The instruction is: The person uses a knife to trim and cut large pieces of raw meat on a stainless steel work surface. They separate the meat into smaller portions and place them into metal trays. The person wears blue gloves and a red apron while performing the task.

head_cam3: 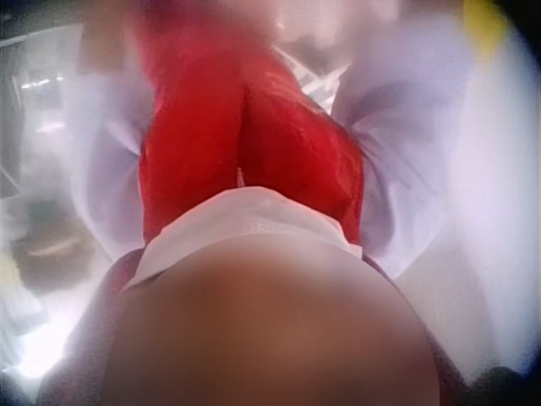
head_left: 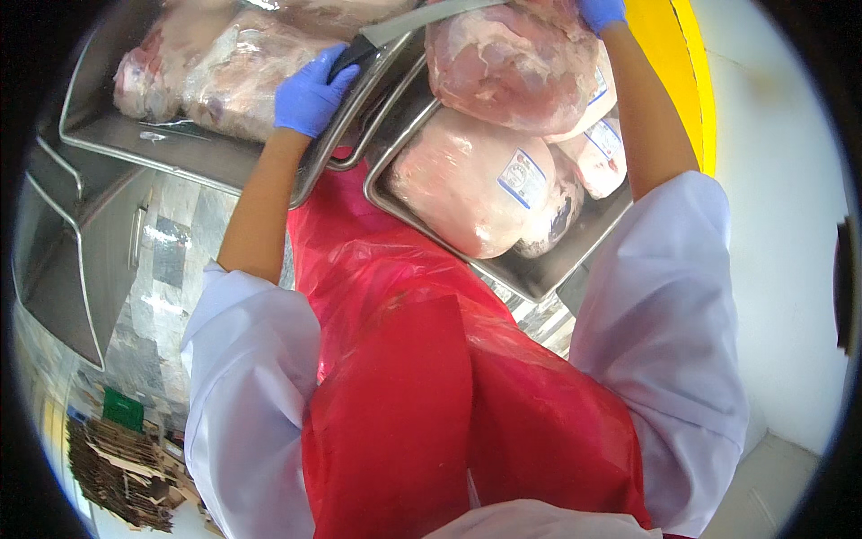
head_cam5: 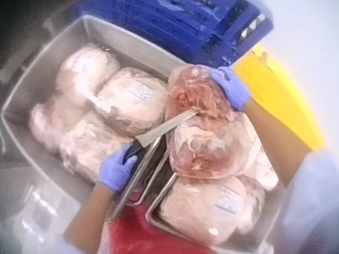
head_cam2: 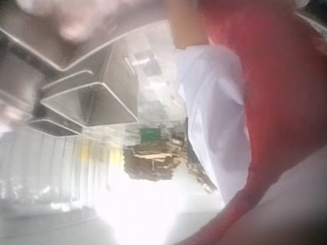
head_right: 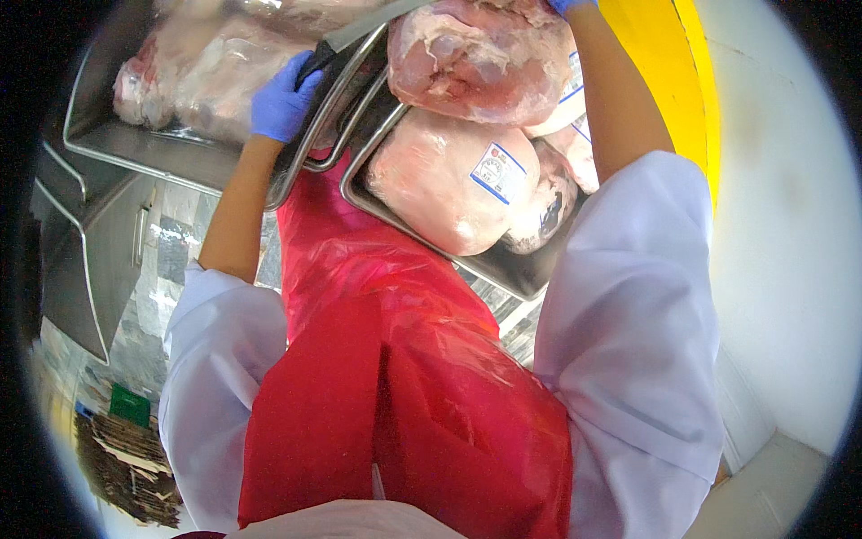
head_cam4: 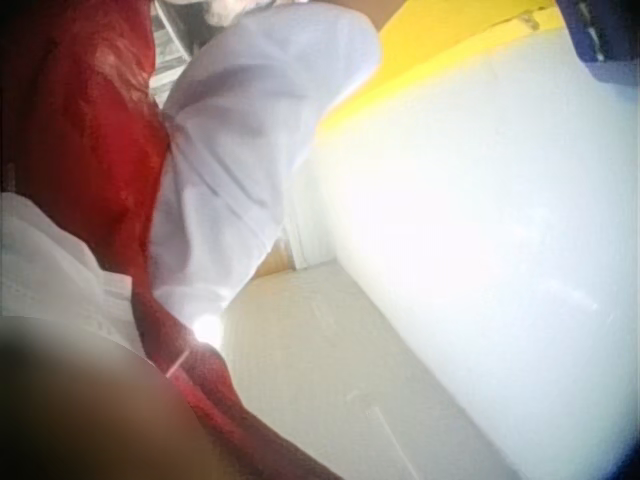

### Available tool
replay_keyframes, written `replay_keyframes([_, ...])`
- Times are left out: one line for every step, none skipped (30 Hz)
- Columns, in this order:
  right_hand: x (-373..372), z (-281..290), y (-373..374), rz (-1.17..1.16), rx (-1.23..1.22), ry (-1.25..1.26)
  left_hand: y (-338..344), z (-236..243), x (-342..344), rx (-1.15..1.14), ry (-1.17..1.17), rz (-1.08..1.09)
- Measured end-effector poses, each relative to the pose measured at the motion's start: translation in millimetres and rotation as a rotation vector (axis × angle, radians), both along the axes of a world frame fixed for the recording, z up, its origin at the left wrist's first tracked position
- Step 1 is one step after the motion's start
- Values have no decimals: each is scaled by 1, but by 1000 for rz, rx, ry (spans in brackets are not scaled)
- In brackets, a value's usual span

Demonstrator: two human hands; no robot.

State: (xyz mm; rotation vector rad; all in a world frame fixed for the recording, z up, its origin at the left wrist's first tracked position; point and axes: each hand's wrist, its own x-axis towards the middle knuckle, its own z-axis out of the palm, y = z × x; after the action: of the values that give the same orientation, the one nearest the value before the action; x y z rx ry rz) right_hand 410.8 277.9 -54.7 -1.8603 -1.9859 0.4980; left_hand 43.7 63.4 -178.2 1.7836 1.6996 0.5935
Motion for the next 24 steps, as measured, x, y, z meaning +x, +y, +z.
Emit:
replay_keyframes([-3,1,1,15,3,3,6,-6,-6,12,8,-12])
replay_keyframes([-6,2,0,31,7,9,14,-9,-11,26,20,-23])
replay_keyframes([-9,2,-3,23,-19,39,22,-13,-15,17,-5,-53])
replay_keyframes([-11,6,-4,14,-35,61,31,-13,-18,13,31,-83])
replay_keyframes([-11,9,-5,4,-52,84,40,-12,-21,8,69,-113])
replay_keyframes([-9,8,-2,5,-35,76,50,-11,-24,4,107,-143])
replay_keyframes([-9,5,-3,4,-24,72,57,-10,-27,-19,97,-169])
replay_keyframes([-9,5,-4,1,-14,68,61,-11,-26,6,79,-174])
replay_keyframes([-6,7,-6,-9,-58,85,64,-13,-24,31,62,-180])
replay_keyframes([-7,11,-6,-21,-51,59,68,-16,-22,60,40,-193])
replay_keyframes([-7,10,-5,-34,-50,40,69,-22,-24,76,23,-207])
replay_keyframes([-7,8,-5,-48,-50,20,68,-28,-26,91,5,-221])
replay_keyframes([-5,0,-4,-60,29,-33,70,-34,-23,119,-16,-226])
replay_keyframes([-7,2,-5,-64,25,-31,64,-40,-16,34,9,-210])
replay_keyframes([-10,5,-5,-65,21,-30,55,-46,-7,-51,34,-192])
replay_keyframes([-11,7,-10,-69,9,-30,45,-47,2,-144,59,-178])
replay_keyframes([-11,9,-10,-66,-12,19,40,-34,9,-152,39,-144])
replay_keyframes([-13,12,-11,-59,-32,66,43,-26,8,-87,3,-116])
replay_keyframes([-16,10,-14,-60,-55,120,46,-19,3,-25,-27,-95])
replay_keyframes([-13,6,-18,-72,-54,122,47,-11,-4,37,-57,-71])
replay_keyframes([-6,1,-21,-81,-54,123,44,-2,-13,57,-50,-38])
replay_keyframes([-3,0,-19,-94,-38,129,46,12,-23,91,-40,-11])
replay_keyframes([-9,11,-22,-92,-111,179,45,26,-33,126,-34,21])
replay_keyframes([-15,15,-24,-120,-104,147,46,39,-50,147,21,58])
